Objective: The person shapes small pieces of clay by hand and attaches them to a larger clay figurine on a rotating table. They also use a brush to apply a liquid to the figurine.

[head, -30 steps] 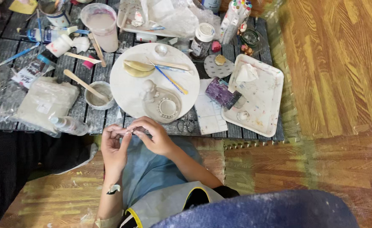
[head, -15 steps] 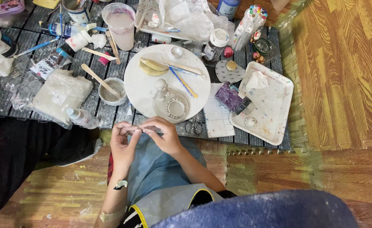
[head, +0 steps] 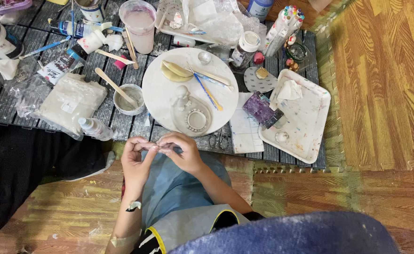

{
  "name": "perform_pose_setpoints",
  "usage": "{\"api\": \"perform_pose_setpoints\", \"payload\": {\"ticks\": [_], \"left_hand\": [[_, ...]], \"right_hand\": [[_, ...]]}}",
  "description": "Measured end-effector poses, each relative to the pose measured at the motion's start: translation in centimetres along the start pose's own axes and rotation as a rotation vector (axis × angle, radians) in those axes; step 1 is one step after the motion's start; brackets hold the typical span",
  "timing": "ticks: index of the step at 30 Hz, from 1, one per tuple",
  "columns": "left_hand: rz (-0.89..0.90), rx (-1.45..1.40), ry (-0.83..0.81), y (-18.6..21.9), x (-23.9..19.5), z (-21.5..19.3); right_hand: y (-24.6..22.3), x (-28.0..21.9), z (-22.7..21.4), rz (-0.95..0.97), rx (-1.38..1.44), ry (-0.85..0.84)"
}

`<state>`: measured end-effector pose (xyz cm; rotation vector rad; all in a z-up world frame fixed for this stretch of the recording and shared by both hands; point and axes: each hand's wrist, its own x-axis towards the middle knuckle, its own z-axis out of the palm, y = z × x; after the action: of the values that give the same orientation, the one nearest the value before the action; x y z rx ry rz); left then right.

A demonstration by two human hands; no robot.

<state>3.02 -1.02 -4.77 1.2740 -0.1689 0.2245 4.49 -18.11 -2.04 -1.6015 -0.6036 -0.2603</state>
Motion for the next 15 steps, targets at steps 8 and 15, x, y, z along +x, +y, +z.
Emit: {"api": "perform_pose_setpoints", "payload": {"ticks": [8, 15], "left_hand": [[0.006, 0.065, -0.032, -0.7, 0.0, -0.2], [0.016, 0.115, -0.004, -1.8, -0.2, -0.6]], "right_hand": [[0.0, -0.1, -0.1, 0.009, 0.011, -0.010], [0.3, -0.2, 0.2, 0.010, 0.048, 0.007]]}}
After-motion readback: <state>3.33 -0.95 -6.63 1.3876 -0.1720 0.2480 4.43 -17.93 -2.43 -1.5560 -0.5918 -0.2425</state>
